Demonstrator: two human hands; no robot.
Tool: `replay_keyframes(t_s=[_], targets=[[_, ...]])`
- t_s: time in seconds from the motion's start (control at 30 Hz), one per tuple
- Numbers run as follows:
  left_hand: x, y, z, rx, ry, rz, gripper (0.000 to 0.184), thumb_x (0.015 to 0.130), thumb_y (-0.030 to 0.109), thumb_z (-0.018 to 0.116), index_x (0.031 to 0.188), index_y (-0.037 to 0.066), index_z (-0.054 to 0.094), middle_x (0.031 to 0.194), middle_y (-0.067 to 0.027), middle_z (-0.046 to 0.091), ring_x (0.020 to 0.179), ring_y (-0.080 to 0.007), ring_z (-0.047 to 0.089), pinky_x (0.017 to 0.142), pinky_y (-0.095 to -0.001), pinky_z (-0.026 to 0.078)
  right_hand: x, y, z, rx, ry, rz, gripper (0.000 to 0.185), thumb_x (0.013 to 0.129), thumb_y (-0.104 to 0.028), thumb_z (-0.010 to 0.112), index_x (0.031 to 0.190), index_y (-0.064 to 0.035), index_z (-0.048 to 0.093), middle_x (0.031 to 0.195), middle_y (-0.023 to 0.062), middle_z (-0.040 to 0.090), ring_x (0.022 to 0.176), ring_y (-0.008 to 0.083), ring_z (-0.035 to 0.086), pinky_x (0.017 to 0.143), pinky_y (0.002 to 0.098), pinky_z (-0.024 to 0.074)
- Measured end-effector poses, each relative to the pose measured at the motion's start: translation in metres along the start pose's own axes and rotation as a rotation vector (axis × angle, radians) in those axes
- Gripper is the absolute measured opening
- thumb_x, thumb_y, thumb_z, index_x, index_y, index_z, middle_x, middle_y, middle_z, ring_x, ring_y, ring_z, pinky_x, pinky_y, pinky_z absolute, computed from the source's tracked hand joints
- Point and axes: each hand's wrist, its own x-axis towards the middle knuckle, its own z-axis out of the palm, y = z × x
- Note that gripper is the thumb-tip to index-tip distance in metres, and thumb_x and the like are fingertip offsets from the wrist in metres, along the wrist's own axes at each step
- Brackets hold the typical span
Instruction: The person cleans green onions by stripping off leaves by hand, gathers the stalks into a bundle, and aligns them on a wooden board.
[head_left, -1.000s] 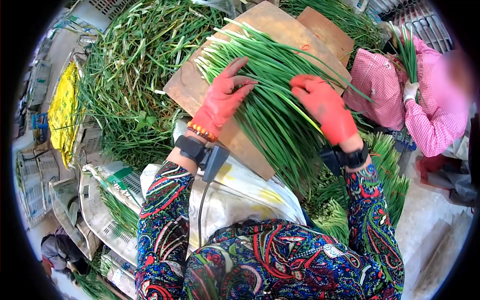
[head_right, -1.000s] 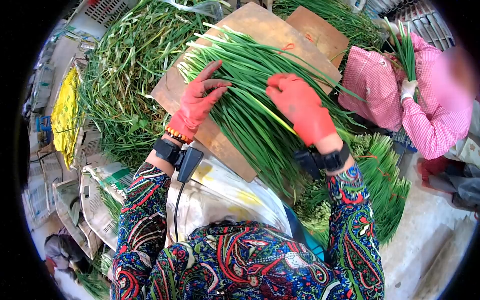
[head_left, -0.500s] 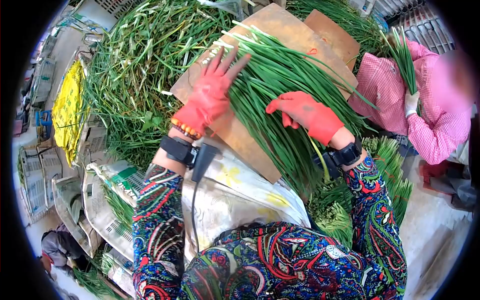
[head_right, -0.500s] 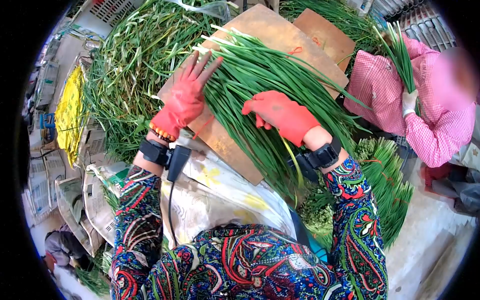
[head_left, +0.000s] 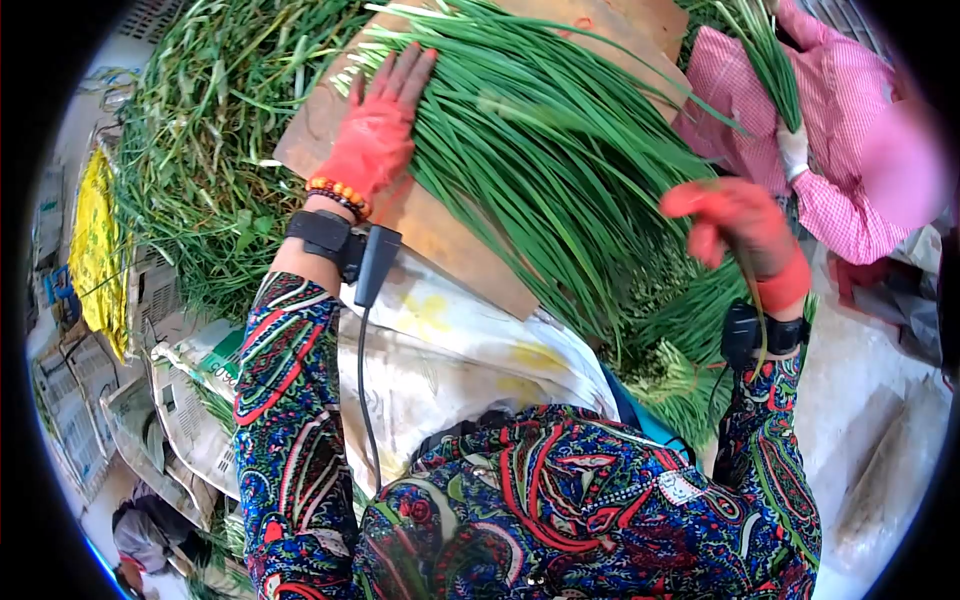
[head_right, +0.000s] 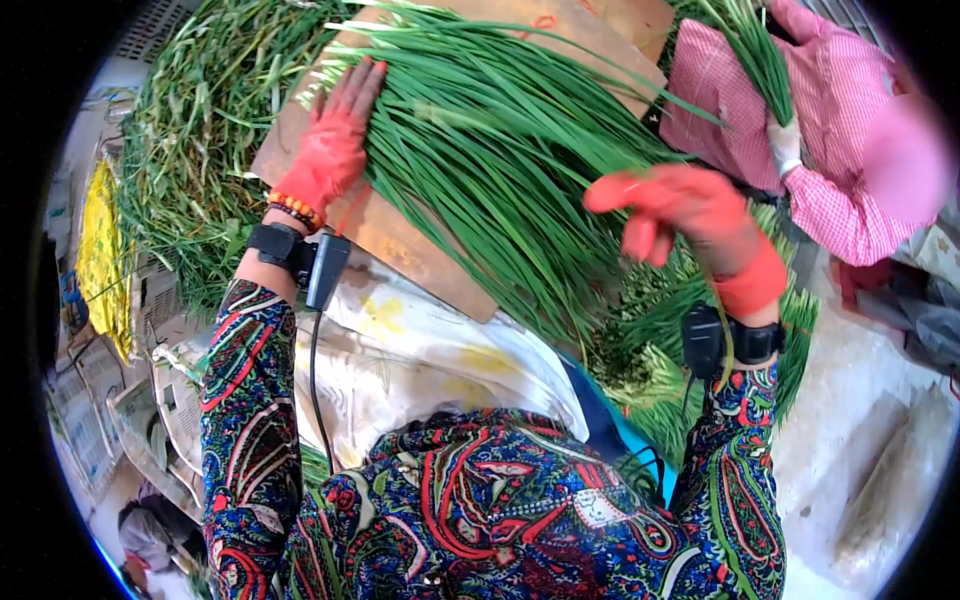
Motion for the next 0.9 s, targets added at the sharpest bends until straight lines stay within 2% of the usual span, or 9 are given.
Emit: replay_keyframes(t_s=[0.07,0.17,0.23,0.27,0.37,0.53,0.63,0.8,0.9], targets=[[0.001,-0.002,0.002,-0.006,0.032,0.015,0.081,0.067,-0.007,0.039,0.139,0.024,0.015,0.144,-0.0007,0.018,0.132,-0.0225,0.020,0.105,-0.0454,0.013,-0.011,0.015,-0.008,0.288,0.091,-0.392,0.032,0.086,-0.024,0.047,0.104,-0.0003,0.058,0.064,0.0022,0.059,0.047,0.0058,0.048,0.043,0.0153,0.0361],[-0.002,-0.002,-0.003,0.050,0.020,0.031,0.077,0.072,-0.001,0.043,0.139,0.022,0.015,0.144,-0.0020,0.016,0.132,-0.0260,0.017,0.105,-0.0475,0.014,-0.020,0.007,0.017,0.122,0.246,-0.048,0.032,0.087,-0.022,0.047,0.103,0.0035,0.055,0.060,0.0023,0.055,0.042,0.0051,0.043,0.039,0.0182,0.0323],[-0.006,0.004,-0.010,0.056,-0.004,0.033,0.076,0.073,0.002,0.045,0.139,0.021,0.014,0.144,-0.0032,0.015,0.132,-0.0287,0.016,0.105,-0.0482,0.015,-0.008,0.015,0.045,0.106,0.274,0.175,0.025,0.084,-0.022,0.053,0.099,-0.0036,0.060,0.067,-0.0015,0.057,0.048,0.0026,0.041,0.041,0.0158,0.0278],[-0.009,0.007,-0.013,0.048,-0.007,0.032,0.076,0.073,0.001,0.045,0.139,0.020,0.014,0.144,-0.0034,0.016,0.132,-0.0290,0.016,0.105,-0.0482,0.015,0.000,0.024,0.063,0.055,0.321,0.256,0.025,0.082,-0.030,0.058,0.096,-0.0116,0.064,0.068,-0.0036,0.055,0.056,0.0025,0.045,0.047,0.0178,0.0345],[-0.013,0.006,-0.013,0.042,0.009,0.027,0.078,0.070,-0.001,0.046,0.139,0.018,0.014,0.143,-0.0048,0.017,0.131,-0.0299,0.017,0.105,-0.0493,0.014,0.033,0.063,0.092,-0.397,0.379,0.054,0.037,0.075,-0.038,0.060,0.099,-0.0103,0.061,0.084,0.0095,0.063,0.076,0.0218,0.060,0.068,0.0302,0.0463],[-0.013,0.013,-0.016,0.102,0.024,0.006,0.077,0.071,-0.001,0.045,0.139,0.018,0.015,0.143,-0.0051,0.019,0.131,-0.0295,0.018,0.104,-0.0505,0.015,0.081,0.068,0.111,-0.842,0.321,-0.028,0.036,0.078,-0.041,0.056,0.092,-0.0080,0.061,0.079,0.0118,0.061,0.071,0.0302,0.057,0.063,0.0353,0.0455],[-0.012,0.013,-0.015,0.144,0.011,-0.006,0.076,0.071,-0.002,0.044,0.139,0.016,0.014,0.143,-0.0054,0.018,0.131,-0.0280,0.018,0.104,-0.0496,0.015,0.091,0.067,0.103,-0.879,0.268,-0.023,0.033,0.079,-0.041,0.053,0.085,-0.0090,0.060,0.079,0.0131,0.061,0.075,0.0335,0.056,0.062,0.0388,0.0444],[-0.011,0.014,-0.004,0.083,0.005,-0.055,0.076,0.070,-0.004,0.041,0.139,0.014,0.013,0.143,-0.0064,0.017,0.131,-0.0260,0.019,0.105,-0.0483,0.014,0.082,0.051,0.086,-0.699,0.309,-0.040,0.027,0.082,-0.034,0.052,0.078,-0.0088,0.060,0.059,0.0033,0.056,0.048,0.0134,0.052,0.051,0.0277,0.0414],[-0.009,0.018,-0.005,0.046,0.002,-0.066,0.077,0.070,-0.006,0.040,0.139,0.014,0.012,0.143,-0.0073,0.017,0.131,-0.0250,0.019,0.105,-0.0480,0.013,0.082,0.040,0.080,-0.359,0.231,0.140,0.025,0.081,-0.030,0.054,0.074,-0.0070,0.058,0.067,0.0078,0.059,0.059,0.0197,0.057,0.054,0.0320,0.0430]])
